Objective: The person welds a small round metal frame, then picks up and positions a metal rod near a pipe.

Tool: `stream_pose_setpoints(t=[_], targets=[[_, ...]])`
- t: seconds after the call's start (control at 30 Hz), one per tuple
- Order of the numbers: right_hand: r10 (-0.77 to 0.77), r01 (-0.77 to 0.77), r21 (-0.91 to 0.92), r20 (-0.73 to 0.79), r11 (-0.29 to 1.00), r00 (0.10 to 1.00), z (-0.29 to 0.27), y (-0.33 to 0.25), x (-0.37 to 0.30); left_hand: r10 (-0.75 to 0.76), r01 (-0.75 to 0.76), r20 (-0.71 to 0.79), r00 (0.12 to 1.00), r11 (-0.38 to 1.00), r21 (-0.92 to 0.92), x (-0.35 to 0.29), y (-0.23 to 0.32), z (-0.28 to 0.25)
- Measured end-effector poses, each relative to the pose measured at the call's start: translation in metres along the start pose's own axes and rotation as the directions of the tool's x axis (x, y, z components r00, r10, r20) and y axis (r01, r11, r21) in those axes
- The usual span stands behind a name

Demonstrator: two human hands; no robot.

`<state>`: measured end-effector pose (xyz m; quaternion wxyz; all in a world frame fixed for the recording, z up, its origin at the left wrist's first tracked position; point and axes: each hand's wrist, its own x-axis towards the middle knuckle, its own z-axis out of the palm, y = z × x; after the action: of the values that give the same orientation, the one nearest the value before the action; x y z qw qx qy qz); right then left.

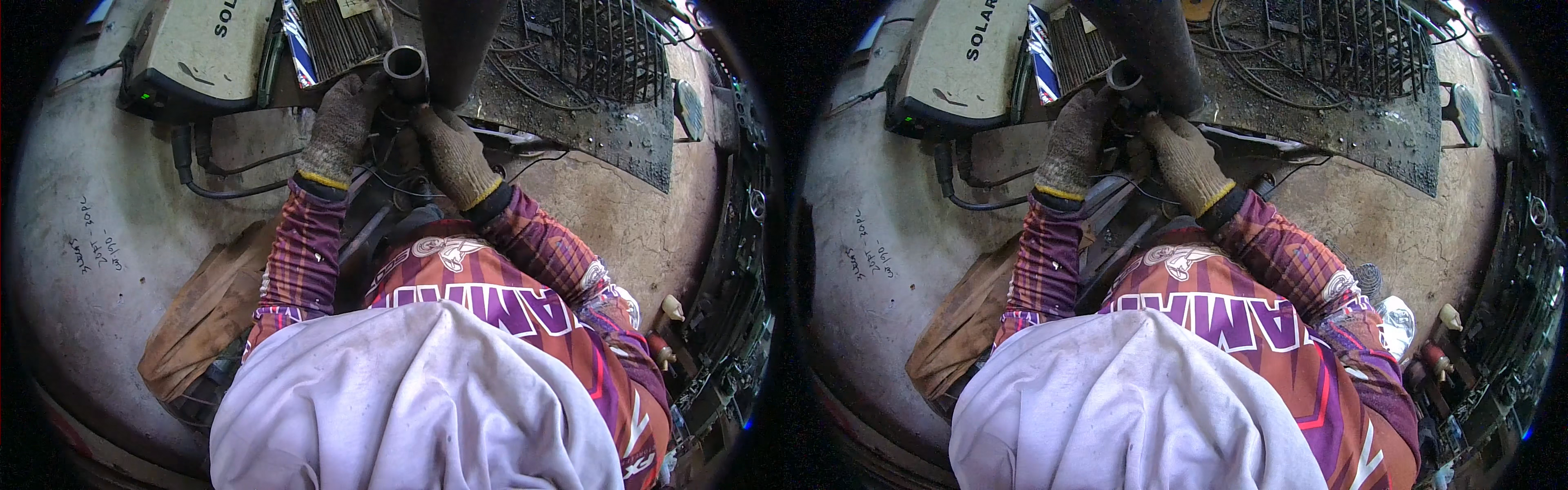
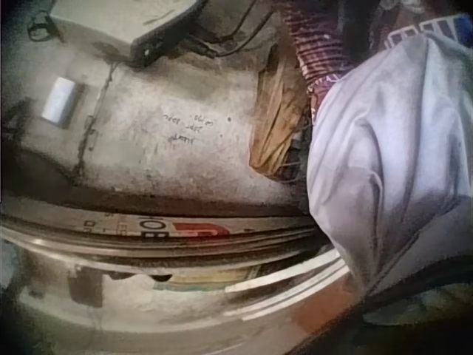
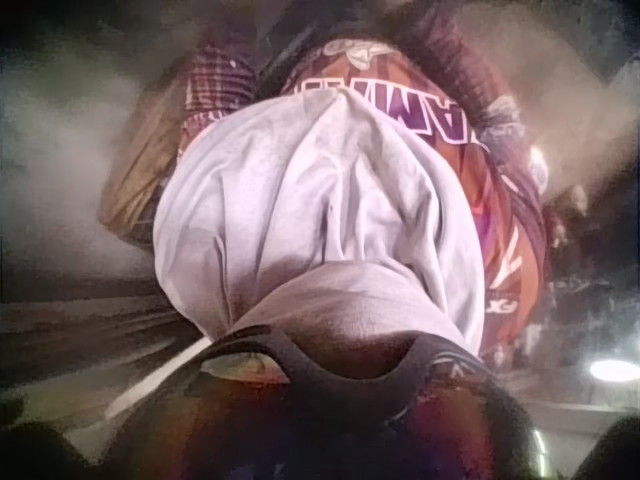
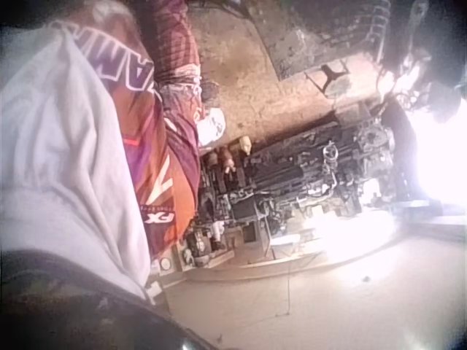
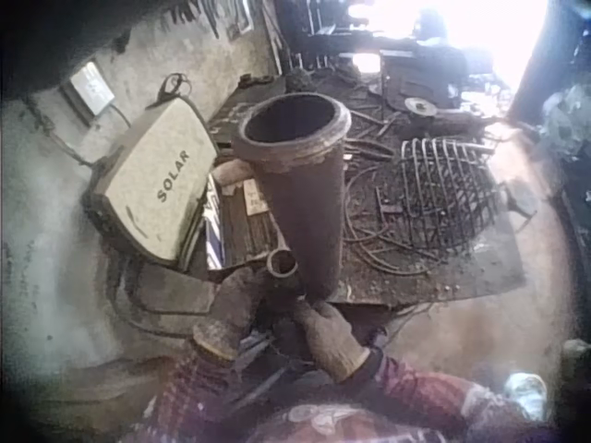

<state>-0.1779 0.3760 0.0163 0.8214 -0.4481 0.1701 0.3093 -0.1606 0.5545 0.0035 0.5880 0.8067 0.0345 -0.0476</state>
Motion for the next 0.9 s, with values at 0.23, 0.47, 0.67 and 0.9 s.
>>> stream_pose_setpoints(t=[0.23, 0.47, 0.67, 0.9], targets=[[-0.059, 0.059, -0.032, 0.024, 0.998, 0.998, -0.002, 0.008, 0.009, -0.236, 0.24, -0.105, 0.966, 0.971, 0.018, 0.001, 0.014, 0.002], [-0.261, 0.275, -0.258, 0.084, 0.926, 0.962, -0.021, 0.02, 0.024, -0.096, 0.085, -0.038, 0.995, 0.971, -0.225, -0.002, 0.006, 0.006], [-0.426, 0.577, -0.817, 0.522, 0.0, 0.739, -0.019, 0.032, 0.037, 0.05, -0.054, 0.024, 0.998, 0.984, 0.173, 0.005, -0.003, -0.027], [-0.517, 0.508, -0.826, 0.333, 0.243, 0.789, -0.032, -0.028, -0.06, -0.137, 0.219, 0.243, 0.96, 0.91, -0.351, -0.034, 0.048, -0.017]])
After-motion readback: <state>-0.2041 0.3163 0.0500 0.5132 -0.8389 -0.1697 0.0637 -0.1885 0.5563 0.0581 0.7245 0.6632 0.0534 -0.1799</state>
